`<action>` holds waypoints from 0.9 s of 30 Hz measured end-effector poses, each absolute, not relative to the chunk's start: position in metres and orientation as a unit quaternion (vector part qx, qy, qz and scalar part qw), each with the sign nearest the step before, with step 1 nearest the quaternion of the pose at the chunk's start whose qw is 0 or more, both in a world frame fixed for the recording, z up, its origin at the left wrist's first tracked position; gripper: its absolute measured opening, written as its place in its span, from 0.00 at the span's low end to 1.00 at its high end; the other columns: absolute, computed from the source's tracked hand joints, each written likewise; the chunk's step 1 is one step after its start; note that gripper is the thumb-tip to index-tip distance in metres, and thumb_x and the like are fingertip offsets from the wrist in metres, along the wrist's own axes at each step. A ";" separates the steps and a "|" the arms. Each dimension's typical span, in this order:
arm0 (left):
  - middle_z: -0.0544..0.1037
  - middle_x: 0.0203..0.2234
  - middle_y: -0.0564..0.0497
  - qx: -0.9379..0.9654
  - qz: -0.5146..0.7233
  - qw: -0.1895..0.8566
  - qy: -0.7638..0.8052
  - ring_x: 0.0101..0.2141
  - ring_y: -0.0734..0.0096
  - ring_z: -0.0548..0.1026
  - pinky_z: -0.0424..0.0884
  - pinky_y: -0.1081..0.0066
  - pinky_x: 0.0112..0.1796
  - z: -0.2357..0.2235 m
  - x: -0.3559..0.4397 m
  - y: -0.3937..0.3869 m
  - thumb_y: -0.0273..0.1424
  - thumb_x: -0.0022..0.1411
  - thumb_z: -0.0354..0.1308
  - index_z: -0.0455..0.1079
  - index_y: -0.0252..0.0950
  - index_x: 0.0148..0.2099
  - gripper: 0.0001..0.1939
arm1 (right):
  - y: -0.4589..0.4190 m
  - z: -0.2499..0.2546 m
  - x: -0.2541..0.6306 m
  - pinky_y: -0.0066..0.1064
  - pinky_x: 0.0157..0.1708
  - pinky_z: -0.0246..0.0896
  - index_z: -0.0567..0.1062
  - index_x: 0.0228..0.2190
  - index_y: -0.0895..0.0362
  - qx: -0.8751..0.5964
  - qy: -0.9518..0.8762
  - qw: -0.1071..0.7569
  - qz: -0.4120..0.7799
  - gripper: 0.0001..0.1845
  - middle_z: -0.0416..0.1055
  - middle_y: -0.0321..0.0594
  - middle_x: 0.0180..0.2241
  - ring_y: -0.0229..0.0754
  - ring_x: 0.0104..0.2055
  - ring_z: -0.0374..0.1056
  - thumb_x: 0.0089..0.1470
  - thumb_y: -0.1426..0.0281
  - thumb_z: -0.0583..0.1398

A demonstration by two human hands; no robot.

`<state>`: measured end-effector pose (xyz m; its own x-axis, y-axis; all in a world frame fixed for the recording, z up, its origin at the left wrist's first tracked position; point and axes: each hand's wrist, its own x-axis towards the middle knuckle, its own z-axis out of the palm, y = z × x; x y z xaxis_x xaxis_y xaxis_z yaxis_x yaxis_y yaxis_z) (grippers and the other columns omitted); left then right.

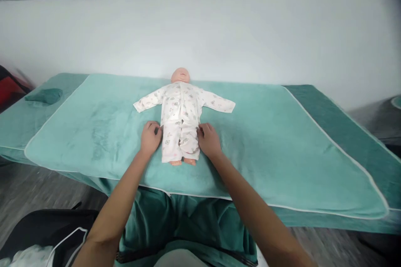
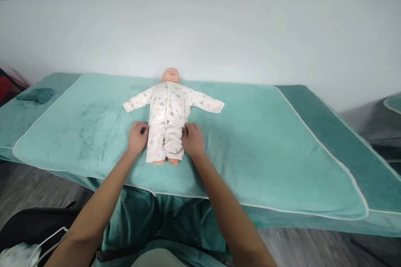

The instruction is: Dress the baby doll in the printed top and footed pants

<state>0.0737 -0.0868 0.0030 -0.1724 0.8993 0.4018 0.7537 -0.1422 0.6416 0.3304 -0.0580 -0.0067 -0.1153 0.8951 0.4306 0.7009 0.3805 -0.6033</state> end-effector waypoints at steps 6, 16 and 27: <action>0.74 0.58 0.40 0.671 0.285 -0.011 0.685 0.59 0.49 0.69 0.65 0.52 0.59 0.004 0.008 -0.066 0.33 0.68 0.54 0.76 0.37 0.51 0.14 | -0.039 -0.007 0.379 0.41 0.47 0.68 0.74 0.51 0.54 -0.491 -0.801 0.330 0.093 0.17 0.71 0.51 0.53 0.52 0.52 0.70 0.64 0.70 0.53; 0.71 0.56 0.34 0.609 0.132 -0.070 0.779 0.57 0.40 0.67 0.62 0.49 0.54 0.020 -0.042 0.021 0.44 0.70 0.51 0.63 0.41 0.69 0.30 | 0.089 -0.008 0.430 0.46 0.49 0.65 0.68 0.55 0.61 -0.792 -0.550 0.259 0.052 0.26 0.66 0.58 0.54 0.58 0.49 0.70 0.63 0.58 0.56; 0.75 0.48 0.38 0.600 0.135 -0.147 0.775 0.50 0.46 0.70 0.61 0.55 0.45 0.016 -0.060 0.048 0.28 0.70 0.45 0.69 0.42 0.62 0.23 | 0.135 -0.034 0.444 0.43 0.51 0.60 0.73 0.45 0.60 -0.708 -0.622 0.332 -0.016 0.16 0.70 0.54 0.45 0.54 0.48 0.64 0.57 0.74 0.51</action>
<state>-0.0598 0.0475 0.0164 -0.2372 0.8898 0.3899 0.9693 0.2436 0.0336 0.4437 0.1348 -0.0335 0.2245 0.8713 0.4363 0.8926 -0.0042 -0.4509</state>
